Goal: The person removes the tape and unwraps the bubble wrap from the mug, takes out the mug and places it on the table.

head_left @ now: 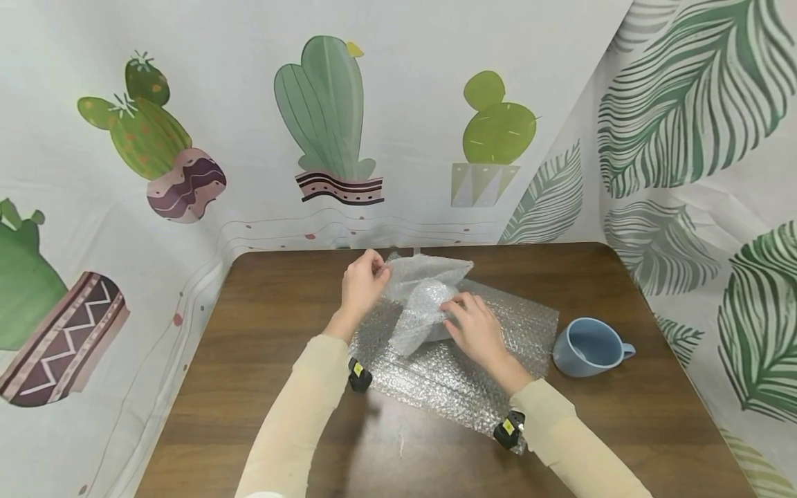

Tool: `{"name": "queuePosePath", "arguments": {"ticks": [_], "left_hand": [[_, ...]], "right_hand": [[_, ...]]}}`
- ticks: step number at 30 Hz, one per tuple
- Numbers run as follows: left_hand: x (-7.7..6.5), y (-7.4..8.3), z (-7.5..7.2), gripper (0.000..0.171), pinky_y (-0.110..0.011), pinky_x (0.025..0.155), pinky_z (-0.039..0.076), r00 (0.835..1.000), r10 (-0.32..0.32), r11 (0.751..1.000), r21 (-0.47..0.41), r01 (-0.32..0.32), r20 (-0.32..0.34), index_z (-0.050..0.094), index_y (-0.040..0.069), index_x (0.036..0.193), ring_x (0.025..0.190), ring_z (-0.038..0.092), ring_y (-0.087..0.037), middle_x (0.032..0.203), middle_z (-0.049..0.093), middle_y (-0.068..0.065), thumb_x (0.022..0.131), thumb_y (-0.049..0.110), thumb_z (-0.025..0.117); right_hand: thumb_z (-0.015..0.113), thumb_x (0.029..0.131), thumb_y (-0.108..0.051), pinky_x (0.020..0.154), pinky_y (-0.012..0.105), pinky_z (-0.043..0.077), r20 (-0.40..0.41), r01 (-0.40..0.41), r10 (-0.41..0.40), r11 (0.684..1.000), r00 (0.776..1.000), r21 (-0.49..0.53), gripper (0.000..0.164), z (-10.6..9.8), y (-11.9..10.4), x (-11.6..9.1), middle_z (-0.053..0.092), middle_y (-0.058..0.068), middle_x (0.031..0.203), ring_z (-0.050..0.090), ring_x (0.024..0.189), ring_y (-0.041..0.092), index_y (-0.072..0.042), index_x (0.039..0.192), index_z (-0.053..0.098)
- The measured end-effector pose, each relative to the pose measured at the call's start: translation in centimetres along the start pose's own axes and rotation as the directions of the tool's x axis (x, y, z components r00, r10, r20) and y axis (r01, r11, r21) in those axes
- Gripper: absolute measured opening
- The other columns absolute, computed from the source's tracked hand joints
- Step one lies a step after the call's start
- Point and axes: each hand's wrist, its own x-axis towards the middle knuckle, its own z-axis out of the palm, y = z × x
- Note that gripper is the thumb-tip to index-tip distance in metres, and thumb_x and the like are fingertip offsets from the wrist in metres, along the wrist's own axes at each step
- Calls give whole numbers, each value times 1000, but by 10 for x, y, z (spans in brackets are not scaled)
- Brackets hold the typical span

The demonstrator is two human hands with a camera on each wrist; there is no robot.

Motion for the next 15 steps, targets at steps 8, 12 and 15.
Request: {"name": "queuePosePath", "arguments": {"ticks": [8,12,15], "left_hand": [[7,-1,2,20,-33,54,45,996,-66,996,52,70,-65,52,15,76,64,55,-16,74,56,1,79,19,71],[9,0,3,17,-33,55,45,994,-84,994,66,89,-66,54,16,76,65,55,-16,76,56,3,79,20,70],[11,0,4,13,-33,56,46,995,-78,994,78,83,-66,57,16,77,66,56,-14,77,57,3,80,18,70]], "right_hand": [[73,77,-17,77,39,52,4,-4,4,1000,1000,6,27,2,1,-1,58,6,107,55,100,27,-17,103,65],[72,78,-17,77,39,52,21,-20,20,1000,1000,4,27,3,1,-1,58,5,108,54,101,27,-18,104,65],[72,78,-17,77,39,52,24,-25,25,1000,999,4,27,3,1,-1,58,6,108,54,101,27,-18,104,65]]}}
